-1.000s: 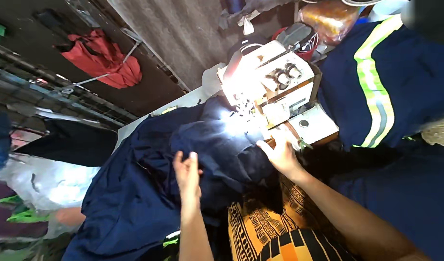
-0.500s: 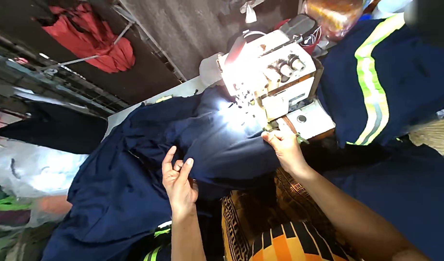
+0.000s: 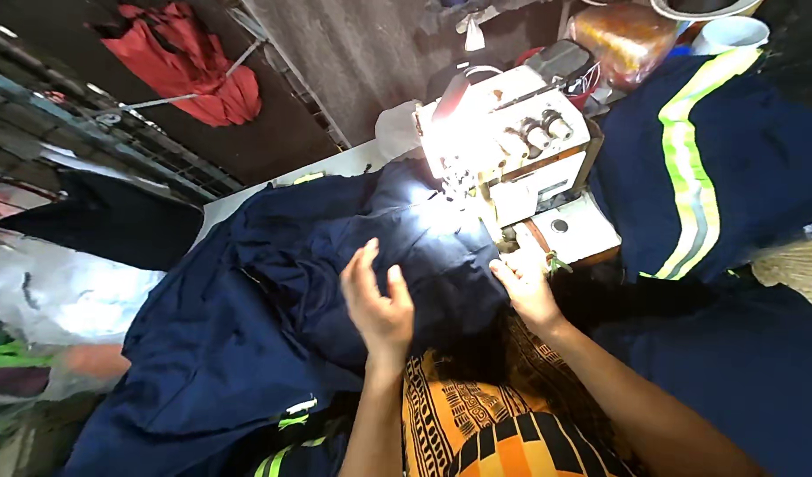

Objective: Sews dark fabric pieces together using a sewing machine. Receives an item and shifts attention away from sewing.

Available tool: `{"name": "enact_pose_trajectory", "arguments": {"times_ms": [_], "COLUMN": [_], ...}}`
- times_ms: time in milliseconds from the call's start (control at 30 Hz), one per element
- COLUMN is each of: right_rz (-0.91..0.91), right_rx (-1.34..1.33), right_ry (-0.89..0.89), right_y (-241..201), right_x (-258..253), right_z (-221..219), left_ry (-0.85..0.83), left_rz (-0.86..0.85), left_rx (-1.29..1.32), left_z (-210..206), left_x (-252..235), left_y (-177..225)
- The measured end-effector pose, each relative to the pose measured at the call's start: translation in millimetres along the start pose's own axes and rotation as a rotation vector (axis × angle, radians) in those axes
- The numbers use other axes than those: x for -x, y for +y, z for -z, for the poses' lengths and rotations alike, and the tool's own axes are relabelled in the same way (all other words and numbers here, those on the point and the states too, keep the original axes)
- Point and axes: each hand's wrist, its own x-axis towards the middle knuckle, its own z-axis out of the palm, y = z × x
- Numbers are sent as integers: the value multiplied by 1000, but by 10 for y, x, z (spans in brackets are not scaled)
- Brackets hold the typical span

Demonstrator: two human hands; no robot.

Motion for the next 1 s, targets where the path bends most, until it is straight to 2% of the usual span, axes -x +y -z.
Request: {"name": "enact_pose_trajectory", "arguments": {"times_ms": [67,133,233,300,467,633,900,1000], "right_rz": [-79,-56,72,109,78,143,175,205], "right_rx": [-64,-74,-76,-148,-208,-228,-387,-367], "right_ry": [-9,19,29,28,120,120,118,103], "right_y": [-10,13,52,41,24,75,68,116], "right_x": [4,15,18,37,206,205,181,205], "right_z": [2,23,65,53,-119,-132,-168,-163], "left_ry": [-141,-280,-504,-540,-654,-690,-654,-630], "left_rz": [-62,-75,-48,-26,55,18,73,75], "left_rx": [41,7,-269,-390,-414,-399,-412,-413], "left_z": [-214,-487,-786,-846,-795,-732,-766,-788], "left_x": [-193,-363,-512,-562,-651,-670,-675,-661], "left_y": [244,357,375,398,432,312,382,372]}}
